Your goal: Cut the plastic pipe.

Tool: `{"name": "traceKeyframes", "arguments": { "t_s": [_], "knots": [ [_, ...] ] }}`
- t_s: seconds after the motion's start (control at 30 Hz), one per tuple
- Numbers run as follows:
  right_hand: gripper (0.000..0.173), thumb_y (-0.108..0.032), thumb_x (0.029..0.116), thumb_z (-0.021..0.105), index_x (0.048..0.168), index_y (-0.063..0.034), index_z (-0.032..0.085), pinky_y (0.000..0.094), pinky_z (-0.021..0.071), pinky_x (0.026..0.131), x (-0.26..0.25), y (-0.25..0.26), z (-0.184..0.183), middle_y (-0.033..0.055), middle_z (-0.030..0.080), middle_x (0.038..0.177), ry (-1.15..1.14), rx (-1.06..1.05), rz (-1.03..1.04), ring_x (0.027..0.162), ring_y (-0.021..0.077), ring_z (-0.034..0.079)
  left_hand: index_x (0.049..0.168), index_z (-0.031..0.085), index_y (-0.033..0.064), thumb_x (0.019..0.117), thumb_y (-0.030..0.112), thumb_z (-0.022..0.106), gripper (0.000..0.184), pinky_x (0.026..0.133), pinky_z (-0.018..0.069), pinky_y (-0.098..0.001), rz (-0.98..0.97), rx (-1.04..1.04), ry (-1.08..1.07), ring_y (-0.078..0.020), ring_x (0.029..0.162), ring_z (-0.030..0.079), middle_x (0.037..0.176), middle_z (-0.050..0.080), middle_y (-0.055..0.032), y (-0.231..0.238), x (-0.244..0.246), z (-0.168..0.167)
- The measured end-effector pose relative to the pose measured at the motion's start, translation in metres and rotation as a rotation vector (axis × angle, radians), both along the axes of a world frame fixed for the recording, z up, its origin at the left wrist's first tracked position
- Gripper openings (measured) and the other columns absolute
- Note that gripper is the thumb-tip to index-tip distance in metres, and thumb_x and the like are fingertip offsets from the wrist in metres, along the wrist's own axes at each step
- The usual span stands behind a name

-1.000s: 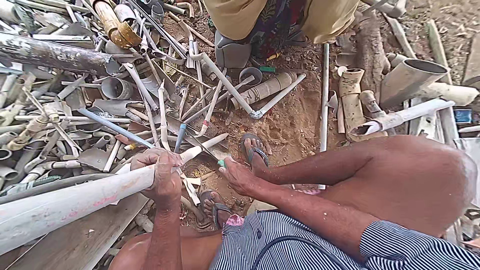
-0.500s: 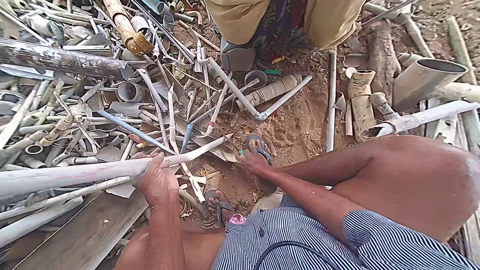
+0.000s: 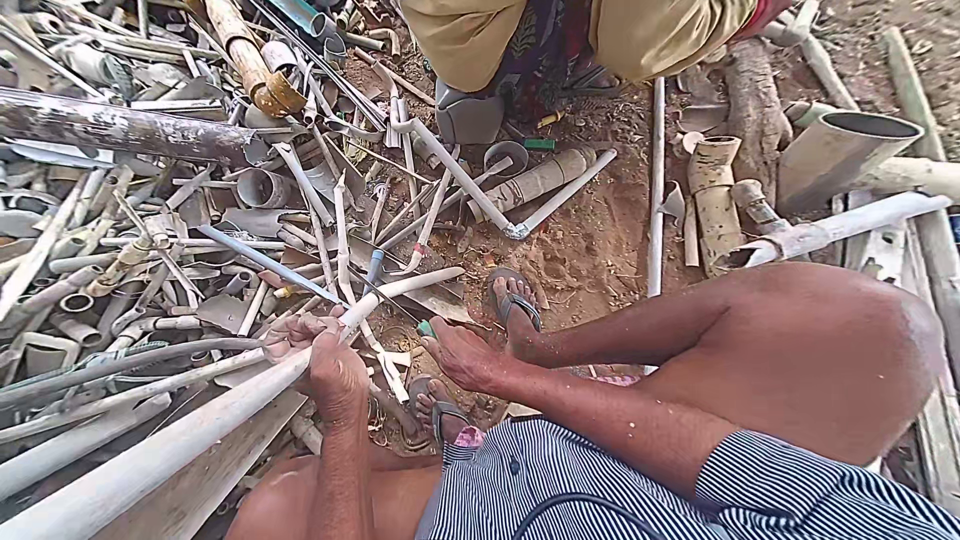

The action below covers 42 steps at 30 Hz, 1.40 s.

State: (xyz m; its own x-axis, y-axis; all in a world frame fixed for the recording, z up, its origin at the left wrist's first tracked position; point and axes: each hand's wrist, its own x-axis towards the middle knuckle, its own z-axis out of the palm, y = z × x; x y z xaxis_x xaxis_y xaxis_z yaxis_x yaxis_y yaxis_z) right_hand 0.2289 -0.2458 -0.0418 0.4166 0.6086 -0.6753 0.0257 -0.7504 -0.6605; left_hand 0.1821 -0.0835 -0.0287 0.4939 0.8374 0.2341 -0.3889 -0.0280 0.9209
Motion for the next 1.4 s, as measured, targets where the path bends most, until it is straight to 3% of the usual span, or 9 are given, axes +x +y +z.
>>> {"name": "traceKeyframes", "arguments": {
  "t_s": [0.17,0.4,0.57,0.73,0.9,1.0,1.07,1.17,1.4],
  "knots": [
    [0.052,-0.032,0.1131,0.030,0.148,0.0056,0.038,0.0544,0.0446,0.106,0.020,-0.050,-0.075,0.0303,0.057,0.135,0.003,-0.296,-0.152,0.126,0.0415,0.058,0.097,0.052,0.0170,0.0771,-0.009,0.048,0.033,0.087,0.0606,-0.0345,-0.031,0.029,0.005,-0.0057,0.072,0.066,0.072,0.062,0.0121,-0.012,-0.025,-0.006],
    [0.042,-0.033,0.1131,0.033,0.136,-0.0008,0.046,0.0554,0.0509,0.092,-0.012,-0.008,-0.016,0.0254,0.064,0.111,-0.014,-0.054,0.006,0.108,0.0408,0.066,0.103,0.055,0.0211,0.0825,-0.001,0.057,0.030,0.096,0.0570,-0.0346,-0.157,0.102,-0.025,-0.0043,0.077,0.067,0.076,0.064,0.0146,-0.020,-0.041,-0.015],
    [0.050,-0.033,0.1118,0.033,0.144,0.0048,0.042,0.0560,0.0466,0.103,0.028,-0.060,-0.101,0.0287,0.060,0.130,-0.059,-0.342,-0.153,0.123,0.0410,0.060,0.104,0.056,0.0216,0.0850,0.002,0.059,0.028,0.097,0.0562,-0.0347,-0.175,0.136,-0.037,-0.0042,0.077,0.066,0.076,0.064,0.0143,-0.019,-0.045,-0.018],
    [0.042,-0.031,0.1132,0.032,0.137,0.0002,0.045,0.0561,0.0505,0.094,-0.008,-0.013,-0.026,0.0264,0.064,0.116,-0.046,-0.124,-0.008,0.112,0.0416,0.065,0.103,0.056,0.0215,0.0833,0.000,0.058,0.029,0.098,0.0562,-0.0348,-0.163,0.117,-0.024,-0.0036,0.076,0.067,0.076,0.064,0.0151,-0.021,-0.044,-0.017],
    [0.052,-0.032,0.1116,0.034,0.147,0.0057,0.039,0.0550,0.0457,0.105,0.027,-0.061,-0.107,0.0300,0.057,0.134,-0.047,-0.370,-0.178,0.126,0.0419,0.058,0.101,0.060,0.0225,0.0853,0.004,0.059,0.024,0.100,0.0550,-0.0347,-0.184,0.147,0.014,-0.0040,0.081,0.067,0.079,0.066,0.0146,-0.022,-0.047,-0.017],
    [0.053,-0.035,0.1119,0.032,0.144,0.0052,0.044,0.0552,0.0452,0.105,0.025,-0.065,-0.111,0.0295,0.058,0.133,-0.042,-0.409,-0.185,0.126,0.0410,0.059,0.097,0.068,0.0126,0.0915,0.016,0.063,0.008,0.094,0.0528,-0.0241,-0.174,0.194,0.316,-0.0051,0.101,0.063,0.099,0.066,0.0064,-0.032,-0.059,-0.002],
    [0.053,-0.034,0.1123,0.032,0.145,0.0061,0.042,0.0547,0.0453,0.106,0.027,-0.066,-0.114,0.0302,0.058,0.134,-0.043,-0.364,-0.220,0.125,0.0412,0.059,0.112,0.065,-0.0002,0.0955,0.025,0.059,0.030,0.090,0.0550,-0.0272,-0.223,0.060,0.585,-0.0092,0.110,0.061,0.116,0.063,-0.0033,-0.030,-0.066,0.019],
    [0.051,-0.031,0.1132,0.031,0.146,0.0072,0.040,0.0510,0.0450,0.106,0.026,-0.065,-0.101,0.0303,0.056,0.136,0.010,-0.346,-0.229,0.125,0.0392,0.059,0.142,0.045,0.0020,0.1113,0.029,0.035,0.043,0.073,0.0629,-0.0350,-0.278,-0.319,0.835,-0.0202,0.086,0.072,0.115,0.064,-0.0120,-0.019,-0.073,0.043],
    [0.052,-0.031,0.1127,0.029,0.146,0.0063,0.043,0.0498,0.0418,0.109,0.028,-0.066,-0.096,0.0276,0.055,0.140,-0.020,-0.339,-0.218,0.130,0.0362,0.056,0.135,0.049,0.0080,0.1130,0.031,0.034,0.035,0.071,0.0638,-0.0401,-0.054,-0.686,0.662,-0.0243,0.080,0.074,0.099,0.070,-0.0099,-0.031,-0.086,0.027]
  ]
}}
